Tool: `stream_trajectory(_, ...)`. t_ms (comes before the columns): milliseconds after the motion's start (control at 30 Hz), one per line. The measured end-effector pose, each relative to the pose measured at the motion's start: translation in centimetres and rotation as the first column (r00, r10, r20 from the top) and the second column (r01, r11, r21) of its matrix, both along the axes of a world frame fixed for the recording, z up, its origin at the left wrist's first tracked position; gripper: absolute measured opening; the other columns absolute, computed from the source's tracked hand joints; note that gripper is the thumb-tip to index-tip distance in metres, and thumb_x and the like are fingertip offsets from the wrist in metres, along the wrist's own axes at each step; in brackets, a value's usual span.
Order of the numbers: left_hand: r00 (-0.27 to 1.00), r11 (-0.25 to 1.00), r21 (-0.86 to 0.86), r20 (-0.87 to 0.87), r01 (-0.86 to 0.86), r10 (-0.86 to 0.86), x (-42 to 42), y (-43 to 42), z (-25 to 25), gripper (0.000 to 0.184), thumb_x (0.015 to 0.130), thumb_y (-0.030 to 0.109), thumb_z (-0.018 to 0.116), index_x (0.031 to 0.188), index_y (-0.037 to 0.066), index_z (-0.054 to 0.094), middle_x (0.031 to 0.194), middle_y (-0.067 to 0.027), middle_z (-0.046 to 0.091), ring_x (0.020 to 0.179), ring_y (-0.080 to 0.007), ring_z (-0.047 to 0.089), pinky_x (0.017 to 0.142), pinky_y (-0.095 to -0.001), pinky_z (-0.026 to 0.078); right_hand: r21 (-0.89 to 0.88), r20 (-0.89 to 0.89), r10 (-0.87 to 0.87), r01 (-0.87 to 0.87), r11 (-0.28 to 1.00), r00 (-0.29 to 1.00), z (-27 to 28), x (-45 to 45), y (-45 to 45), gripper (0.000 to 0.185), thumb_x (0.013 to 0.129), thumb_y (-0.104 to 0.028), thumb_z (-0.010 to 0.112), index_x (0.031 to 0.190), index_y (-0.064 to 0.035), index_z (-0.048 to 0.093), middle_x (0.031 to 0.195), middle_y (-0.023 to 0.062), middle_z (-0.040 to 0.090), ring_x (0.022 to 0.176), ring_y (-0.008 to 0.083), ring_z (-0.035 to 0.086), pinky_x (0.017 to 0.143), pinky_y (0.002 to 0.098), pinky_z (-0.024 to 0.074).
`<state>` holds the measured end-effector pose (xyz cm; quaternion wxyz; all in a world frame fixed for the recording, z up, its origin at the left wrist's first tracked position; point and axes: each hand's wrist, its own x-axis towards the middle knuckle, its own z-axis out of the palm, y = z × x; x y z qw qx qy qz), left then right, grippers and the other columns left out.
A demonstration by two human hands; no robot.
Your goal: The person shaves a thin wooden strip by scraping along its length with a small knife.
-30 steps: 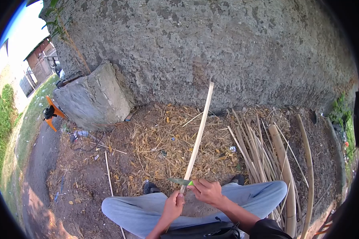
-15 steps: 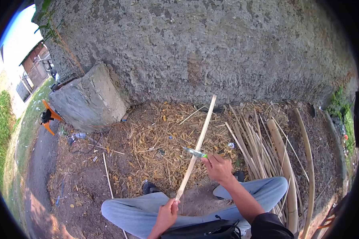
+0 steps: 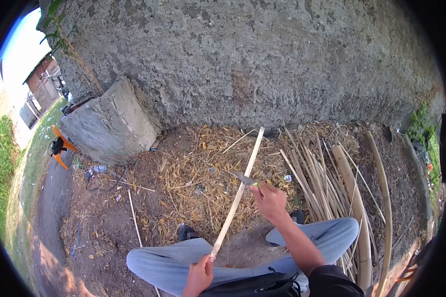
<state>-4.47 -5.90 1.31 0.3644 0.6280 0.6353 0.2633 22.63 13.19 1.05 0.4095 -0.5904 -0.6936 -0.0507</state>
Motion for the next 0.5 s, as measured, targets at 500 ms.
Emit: stream_trajectory(500,0.999,0.945,-0.325,-0.011,-0.046,0.045,-3.3,-3.9,1.4,0.032,0.102,0.027,0.047,0.118,0.006,0.064,0.085,-0.0257,0.066,0.078,-0.0452,0.065,0.067,-0.0484,0.049,0.042,0.048,-0.4,0.398,0.916,0.915,1.0,10.4,6.5,0.03,0.095,-0.032,0.066,0.083,-0.0048,0.07,0.067,0.0127,0.065,0.054,0.0318,0.062,0.048,0.0405,0.0463)
